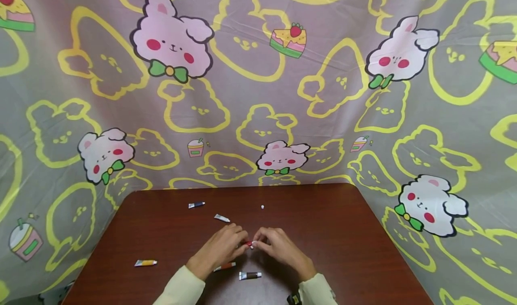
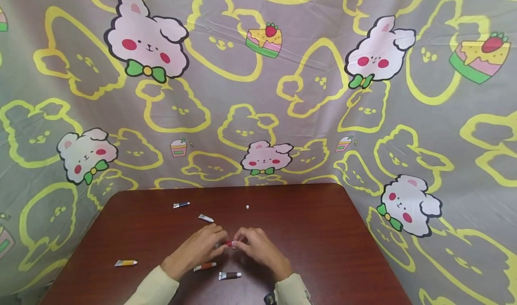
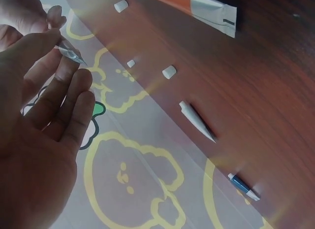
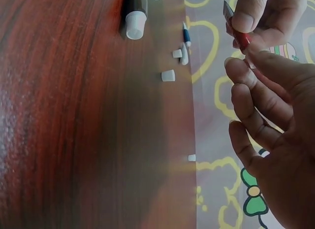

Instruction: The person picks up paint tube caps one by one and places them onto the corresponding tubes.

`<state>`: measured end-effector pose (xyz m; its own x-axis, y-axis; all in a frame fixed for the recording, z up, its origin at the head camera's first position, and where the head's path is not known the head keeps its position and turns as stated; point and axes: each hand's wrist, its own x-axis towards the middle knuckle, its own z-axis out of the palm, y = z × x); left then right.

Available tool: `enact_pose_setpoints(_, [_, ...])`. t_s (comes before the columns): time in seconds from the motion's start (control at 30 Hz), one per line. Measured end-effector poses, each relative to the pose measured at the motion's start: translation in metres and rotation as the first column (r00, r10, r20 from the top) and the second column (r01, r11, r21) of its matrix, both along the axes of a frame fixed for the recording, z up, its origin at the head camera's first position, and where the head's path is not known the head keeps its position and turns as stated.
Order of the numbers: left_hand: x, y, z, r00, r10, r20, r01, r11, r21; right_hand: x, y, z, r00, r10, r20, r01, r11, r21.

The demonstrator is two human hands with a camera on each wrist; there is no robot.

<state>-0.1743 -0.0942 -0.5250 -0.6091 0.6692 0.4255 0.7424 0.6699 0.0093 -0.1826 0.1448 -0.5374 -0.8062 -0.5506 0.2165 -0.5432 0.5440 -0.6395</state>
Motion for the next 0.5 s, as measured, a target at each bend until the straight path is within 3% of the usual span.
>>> enact_pose_setpoints(0.3, [0.0001, 0.0003, 0.0015, 0.999, 0.002, 0.034, -0.002, 1.0, 0.004, -0.0006, 0.0004, 0.0013, 0.998, -0.001, -0.06, 0.005, 0.998, 0.067])
enact_pose_setpoints(0.5, [0.0008, -0.0001, 0.0008, 1.0, -0.018, -0.017, 0.018, 0.999, 0.033, 0.0009, -0.0002, -0.0003, 0.998, -0.01, -0.054, 0.011, 1.0, 0.012])
